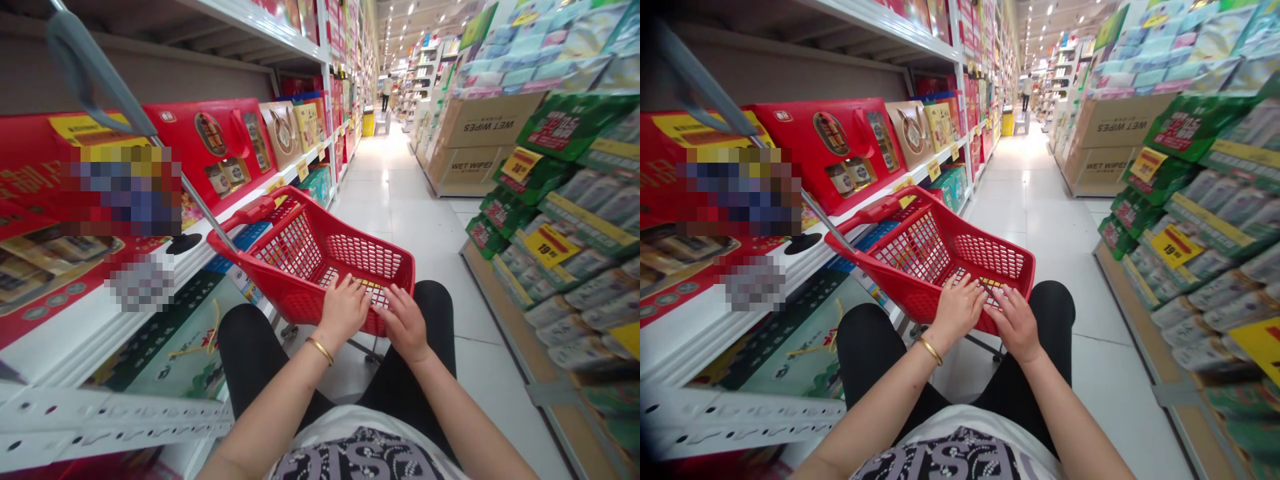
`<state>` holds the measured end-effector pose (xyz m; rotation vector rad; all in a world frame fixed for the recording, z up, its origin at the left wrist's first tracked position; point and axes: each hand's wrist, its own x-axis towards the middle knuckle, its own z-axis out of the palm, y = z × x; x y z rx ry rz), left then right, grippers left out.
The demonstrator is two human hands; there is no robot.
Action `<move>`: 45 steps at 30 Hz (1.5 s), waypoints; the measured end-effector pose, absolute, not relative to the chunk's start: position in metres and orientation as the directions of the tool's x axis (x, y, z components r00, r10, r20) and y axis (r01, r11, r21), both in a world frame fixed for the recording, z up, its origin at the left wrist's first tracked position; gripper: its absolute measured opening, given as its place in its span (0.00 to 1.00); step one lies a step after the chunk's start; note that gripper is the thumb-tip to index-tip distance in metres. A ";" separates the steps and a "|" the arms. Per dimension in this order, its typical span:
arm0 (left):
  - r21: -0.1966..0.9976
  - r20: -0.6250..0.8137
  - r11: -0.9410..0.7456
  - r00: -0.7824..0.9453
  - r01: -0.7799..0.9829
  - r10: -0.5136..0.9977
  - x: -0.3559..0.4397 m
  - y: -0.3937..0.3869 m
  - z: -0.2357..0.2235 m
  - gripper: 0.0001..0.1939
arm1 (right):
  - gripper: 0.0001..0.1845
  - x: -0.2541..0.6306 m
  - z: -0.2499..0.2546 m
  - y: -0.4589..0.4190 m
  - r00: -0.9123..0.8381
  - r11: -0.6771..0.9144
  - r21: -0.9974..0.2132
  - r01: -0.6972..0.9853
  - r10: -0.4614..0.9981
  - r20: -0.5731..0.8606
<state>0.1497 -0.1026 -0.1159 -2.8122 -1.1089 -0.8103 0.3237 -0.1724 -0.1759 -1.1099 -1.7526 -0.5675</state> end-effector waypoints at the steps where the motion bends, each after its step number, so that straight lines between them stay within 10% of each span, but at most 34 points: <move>1: 0.179 0.470 -0.752 0.617 0.634 0.631 0.148 -0.101 -0.116 0.17 | 0.24 0.322 -0.181 -0.172 -0.215 0.489 -0.026 0.872 0.428 0.878; 9: 0.243 0.469 -0.755 0.607 0.610 0.642 0.145 -0.098 -0.116 0.16 | 0.25 0.329 -0.183 -0.166 -0.324 0.425 0.139 0.895 0.403 0.856; 17: 0.259 0.462 -0.743 0.596 0.617 0.656 0.150 -0.095 -0.115 0.20 | 0.36 0.362 -0.195 -0.163 -0.331 0.570 -0.048 0.820 0.542 0.772; 45: 0.297 0.256 -0.874 0.850 0.384 0.461 0.080 -0.062 -0.093 0.16 | 0.32 0.381 -0.168 -0.163 -0.569 0.728 -0.017 0.685 0.550 0.612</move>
